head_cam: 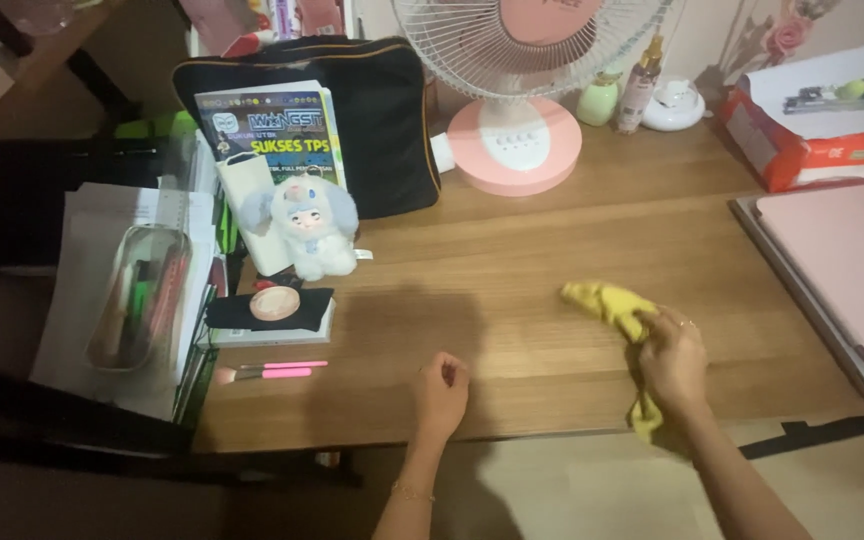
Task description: The person wipes a wooden desk surface with a yellow cloth. They move the cloth back and forth across the desk, cleaning around a pink fan, a black bag, and various stationery items.
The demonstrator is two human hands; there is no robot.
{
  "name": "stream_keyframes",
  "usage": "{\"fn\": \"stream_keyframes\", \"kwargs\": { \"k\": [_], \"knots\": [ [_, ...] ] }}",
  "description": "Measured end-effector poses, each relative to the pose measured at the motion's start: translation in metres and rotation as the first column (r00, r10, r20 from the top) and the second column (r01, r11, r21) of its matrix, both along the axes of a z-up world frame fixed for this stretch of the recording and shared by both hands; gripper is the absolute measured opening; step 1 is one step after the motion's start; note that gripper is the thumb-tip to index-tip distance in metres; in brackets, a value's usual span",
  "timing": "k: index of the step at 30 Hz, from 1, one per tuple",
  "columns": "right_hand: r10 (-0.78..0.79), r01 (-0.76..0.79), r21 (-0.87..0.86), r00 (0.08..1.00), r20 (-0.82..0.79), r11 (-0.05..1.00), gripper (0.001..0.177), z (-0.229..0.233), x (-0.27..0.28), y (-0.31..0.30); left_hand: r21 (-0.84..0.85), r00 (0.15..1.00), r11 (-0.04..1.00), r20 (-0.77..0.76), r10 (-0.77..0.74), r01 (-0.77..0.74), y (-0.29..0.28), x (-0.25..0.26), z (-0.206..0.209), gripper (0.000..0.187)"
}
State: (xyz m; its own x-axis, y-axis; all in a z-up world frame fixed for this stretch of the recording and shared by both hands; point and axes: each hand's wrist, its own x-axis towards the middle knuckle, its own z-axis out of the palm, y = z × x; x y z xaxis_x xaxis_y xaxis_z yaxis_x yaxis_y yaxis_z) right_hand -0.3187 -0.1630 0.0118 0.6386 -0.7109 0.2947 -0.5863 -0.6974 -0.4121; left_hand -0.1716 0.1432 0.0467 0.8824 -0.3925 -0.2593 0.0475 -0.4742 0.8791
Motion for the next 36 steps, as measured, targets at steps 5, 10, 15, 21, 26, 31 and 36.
{"fn": "stream_keyframes", "kwargs": {
  "k": [5, 10, 15, 21, 26, 31, 36],
  "knots": [
    [0.061, -0.080, 0.109, 0.984, 0.165, 0.991, 0.047, 0.028, 0.080, 0.077, -0.004, 0.999, 0.999, -0.017, 0.032, -0.032, 0.008, 0.001, 0.019, 0.016],
    [0.528, -0.541, 0.206, 0.841, 0.120, 0.815, 0.021, -0.011, 0.109, 0.162, -0.047, 0.991, 0.992, 0.055, 0.121, -0.119, 0.019, 0.017, 0.008, 0.015],
    [0.752, -0.951, 0.081, 0.287, 0.593, 0.298, 0.026, 0.014, 0.053, 0.146, -0.048, 0.971, 0.973, 0.064, 0.228, -0.226, 0.022, 0.026, 0.016, 0.017],
    [0.144, -0.189, 0.583, 0.982, 0.123, 0.790, 0.052, 0.031, -0.008, 0.036, 0.035, 0.978, 0.987, 0.148, 0.147, -0.154, 0.024, 0.026, 0.014, 0.018],
    [-0.151, 0.097, 0.415, 0.984, 0.099, 0.905, 0.038, 0.047, 0.032, 0.010, 0.002, 0.989, 0.991, 0.065, 0.133, -0.133, 0.023, 0.018, 0.009, 0.015],
    [0.142, -0.232, 0.348, 0.954, 0.264, 0.909, 0.052, 0.049, 0.094, 0.129, -0.013, 0.990, 0.990, 0.041, 0.138, -0.138, 0.024, 0.015, 0.005, 0.014],
    [0.664, -0.723, 0.165, 0.685, 0.299, 0.671, 0.059, -0.006, 0.067, 0.135, -0.089, 0.976, 0.982, 0.125, 0.180, -0.170, 0.006, 0.020, -0.017, 0.011]
  ]
}}
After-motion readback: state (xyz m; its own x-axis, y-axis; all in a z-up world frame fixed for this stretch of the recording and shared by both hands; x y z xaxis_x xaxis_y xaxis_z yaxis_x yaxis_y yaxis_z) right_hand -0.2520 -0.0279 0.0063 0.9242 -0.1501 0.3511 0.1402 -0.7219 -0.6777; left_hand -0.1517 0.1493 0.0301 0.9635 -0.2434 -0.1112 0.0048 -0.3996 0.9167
